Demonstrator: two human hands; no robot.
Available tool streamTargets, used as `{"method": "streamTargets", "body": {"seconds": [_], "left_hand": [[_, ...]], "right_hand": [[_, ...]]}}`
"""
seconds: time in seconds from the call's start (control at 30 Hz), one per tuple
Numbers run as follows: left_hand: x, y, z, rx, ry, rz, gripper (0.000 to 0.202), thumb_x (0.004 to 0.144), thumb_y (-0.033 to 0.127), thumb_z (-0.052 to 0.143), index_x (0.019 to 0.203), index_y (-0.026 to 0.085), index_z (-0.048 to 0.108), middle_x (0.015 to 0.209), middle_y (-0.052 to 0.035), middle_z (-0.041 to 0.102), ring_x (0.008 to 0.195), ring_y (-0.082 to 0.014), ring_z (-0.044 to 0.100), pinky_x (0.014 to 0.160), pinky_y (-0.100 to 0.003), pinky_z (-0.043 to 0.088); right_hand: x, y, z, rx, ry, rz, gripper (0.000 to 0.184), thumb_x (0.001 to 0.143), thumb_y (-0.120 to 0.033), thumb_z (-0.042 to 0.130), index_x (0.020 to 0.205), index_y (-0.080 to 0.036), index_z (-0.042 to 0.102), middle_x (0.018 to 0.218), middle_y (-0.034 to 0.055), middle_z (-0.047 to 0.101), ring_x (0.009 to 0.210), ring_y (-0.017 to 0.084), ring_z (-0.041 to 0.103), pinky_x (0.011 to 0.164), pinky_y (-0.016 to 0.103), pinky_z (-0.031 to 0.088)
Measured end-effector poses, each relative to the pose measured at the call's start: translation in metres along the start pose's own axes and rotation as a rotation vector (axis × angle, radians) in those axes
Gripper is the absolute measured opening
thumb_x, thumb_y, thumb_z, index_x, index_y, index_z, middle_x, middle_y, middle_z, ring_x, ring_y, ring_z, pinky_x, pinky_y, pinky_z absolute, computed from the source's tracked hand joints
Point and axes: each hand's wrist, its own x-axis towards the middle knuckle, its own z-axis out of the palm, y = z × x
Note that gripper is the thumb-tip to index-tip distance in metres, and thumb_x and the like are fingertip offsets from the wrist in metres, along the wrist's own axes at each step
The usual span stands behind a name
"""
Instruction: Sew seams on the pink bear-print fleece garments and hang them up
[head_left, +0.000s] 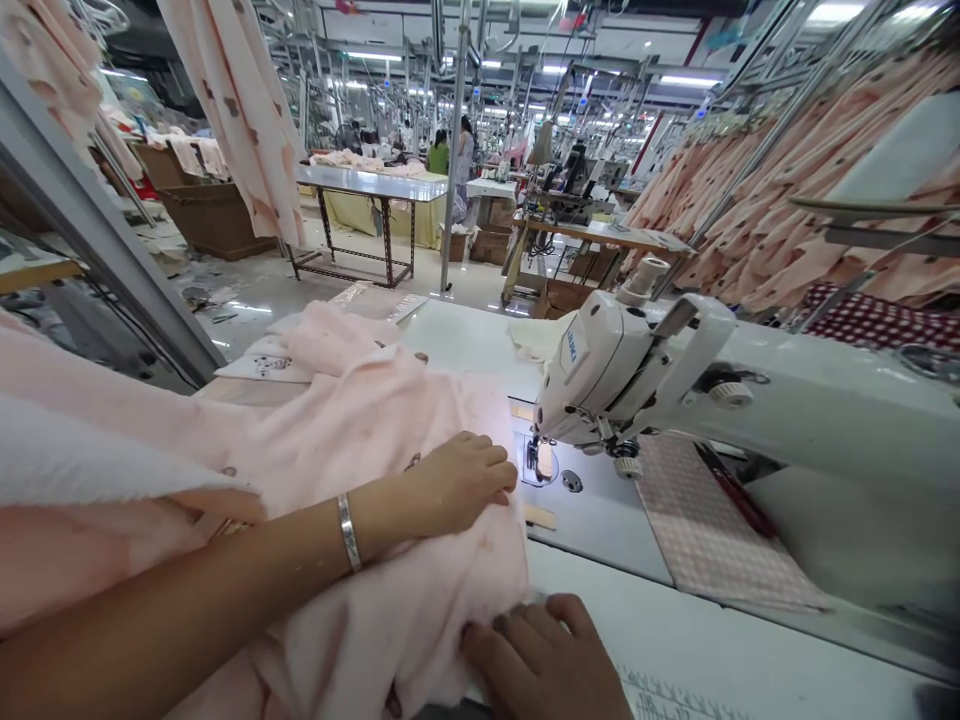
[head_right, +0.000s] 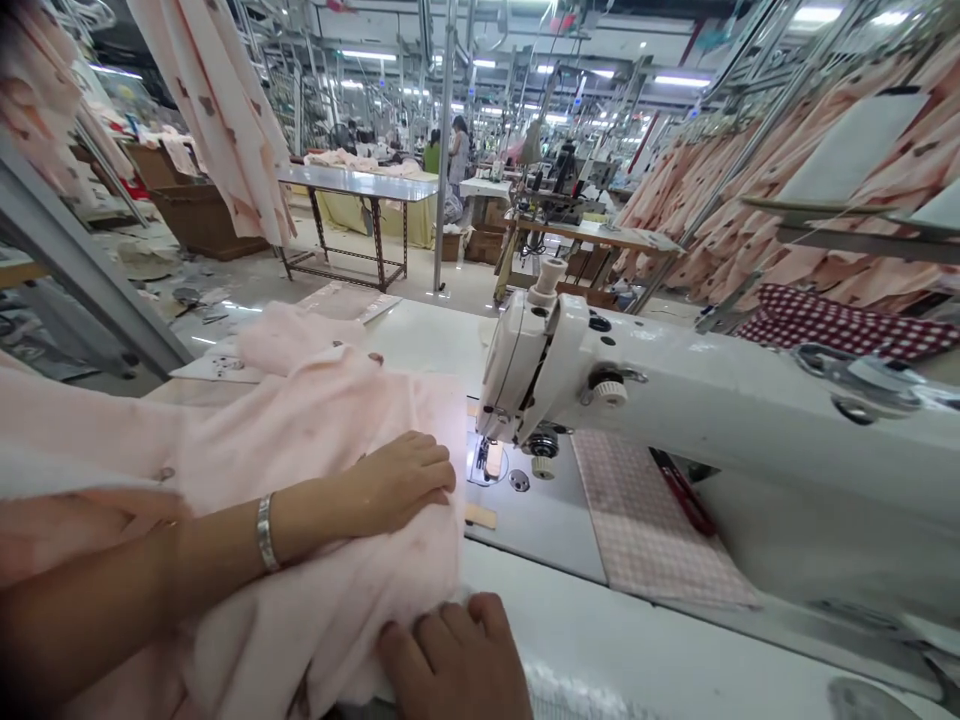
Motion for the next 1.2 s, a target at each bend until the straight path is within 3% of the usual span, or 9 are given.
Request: {"method": "streamTargets", "body": {"seconds": [0.1, 0.27, 0.43, 0.53, 0.63, 0.83, 1.0, 1.1, 1.2], "left_hand": [[-0.003, -0.001, 0.001, -0.019, 0.027, 0.000, 0.007, 0.091, 0.018, 0.049, 0.089, 0.017, 0.055, 0.088, -0.0025, 0.058, 0.082, -0.0177, 0.049, 0.078, -0.031, 0.037], [-0.003, -0.002, 0.000, -0.044, 0.045, 0.024, 0.007, 0.091, 0.018, 0.048, 0.088, 0.017, 0.054, 0.088, -0.0020, 0.058, 0.083, -0.0171, 0.049, 0.079, -0.030, 0.037], [-0.005, -0.001, 0.003, -0.043, 0.047, 0.031, 0.009, 0.092, 0.020, 0.047, 0.087, 0.017, 0.054, 0.086, -0.0025, 0.058, 0.082, -0.0174, 0.048, 0.078, -0.031, 0.037], [-0.007, -0.001, 0.002, -0.032, 0.027, 0.055, 0.010, 0.092, 0.020, 0.047, 0.088, 0.017, 0.055, 0.087, -0.0029, 0.058, 0.083, -0.0177, 0.048, 0.080, -0.031, 0.037], [-0.006, -0.001, -0.002, -0.026, -0.015, 0.087, 0.009, 0.092, 0.022, 0.049, 0.087, 0.017, 0.055, 0.088, -0.0025, 0.059, 0.085, -0.0176, 0.049, 0.083, -0.031, 0.036], [0.013, -0.002, -0.012, -0.021, -0.081, 0.049, 0.011, 0.089, 0.028, 0.057, 0.080, 0.021, 0.057, 0.078, 0.0027, 0.060, 0.078, -0.0153, 0.052, 0.081, -0.032, 0.034], [0.021, 0.021, -0.009, 0.085, -0.083, -0.045, 0.008, 0.078, 0.016, 0.064, 0.076, 0.016, 0.056, 0.085, -0.0055, 0.059, 0.084, -0.0227, 0.051, 0.074, -0.037, 0.035], [0.009, 0.046, -0.007, 0.121, -0.125, -0.104, 0.017, 0.069, 0.006, 0.062, 0.082, 0.015, 0.054, 0.083, -0.0061, 0.057, 0.074, -0.0205, 0.050, 0.063, -0.032, 0.037], [-0.005, 0.058, 0.000, 0.138, -0.153, -0.133, 0.015, 0.073, 0.007, 0.058, 0.086, 0.014, 0.054, 0.084, -0.0064, 0.057, 0.073, -0.0202, 0.050, 0.069, -0.034, 0.041]], "right_hand": [[0.009, 0.003, -0.007, 0.084, 0.019, 0.041, 0.050, 0.100, -0.024, 0.013, 0.066, -0.023, 0.049, 0.049, -0.0055, 0.046, 0.047, 0.011, 0.042, 0.061, 0.029, 0.025], [0.012, 0.006, -0.006, 0.047, 0.008, -0.081, 0.030, 0.098, -0.030, 0.032, 0.095, -0.021, 0.060, 0.056, -0.0050, 0.053, 0.050, 0.012, 0.044, 0.057, 0.031, 0.022], [0.015, 0.006, -0.008, 0.128, 0.059, -0.063, 0.035, 0.097, -0.018, 0.028, 0.074, -0.022, 0.054, 0.050, -0.0054, 0.049, 0.048, 0.011, 0.044, 0.054, 0.029, 0.026], [0.017, 0.016, -0.027, 0.216, 0.020, -0.015, 0.019, 0.095, -0.017, 0.037, 0.089, -0.021, 0.054, 0.073, -0.0009, 0.064, 0.070, 0.011, 0.056, 0.063, 0.025, 0.036], [0.015, 0.028, -0.037, 0.114, 0.032, -0.016, 0.018, 0.092, -0.013, 0.042, 0.096, -0.020, 0.058, 0.090, 0.0019, 0.068, 0.094, 0.017, 0.055, 0.076, 0.029, 0.035], [-0.008, 0.032, -0.014, 0.034, 0.071, -0.073, 0.029, 0.094, -0.019, 0.037, 0.082, -0.020, 0.064, 0.069, 0.0017, 0.062, 0.081, 0.019, 0.052, 0.074, 0.033, 0.033], [-0.017, 0.025, -0.012, -0.013, 0.105, -0.036, 0.022, 0.089, -0.016, 0.046, 0.082, -0.023, 0.065, 0.072, 0.0012, 0.062, 0.076, 0.018, 0.053, 0.071, 0.033, 0.036], [-0.012, 0.026, -0.025, -0.068, 0.032, 0.020, 0.016, 0.089, -0.018, 0.050, 0.088, -0.024, 0.066, 0.087, 0.0026, 0.067, 0.081, 0.018, 0.058, 0.073, 0.032, 0.043], [-0.004, 0.033, -0.037, -0.025, -0.034, -0.061, 0.022, 0.093, -0.017, 0.043, 0.096, -0.020, 0.065, 0.098, 0.0028, 0.070, 0.098, 0.016, 0.061, 0.083, 0.028, 0.047]]}}
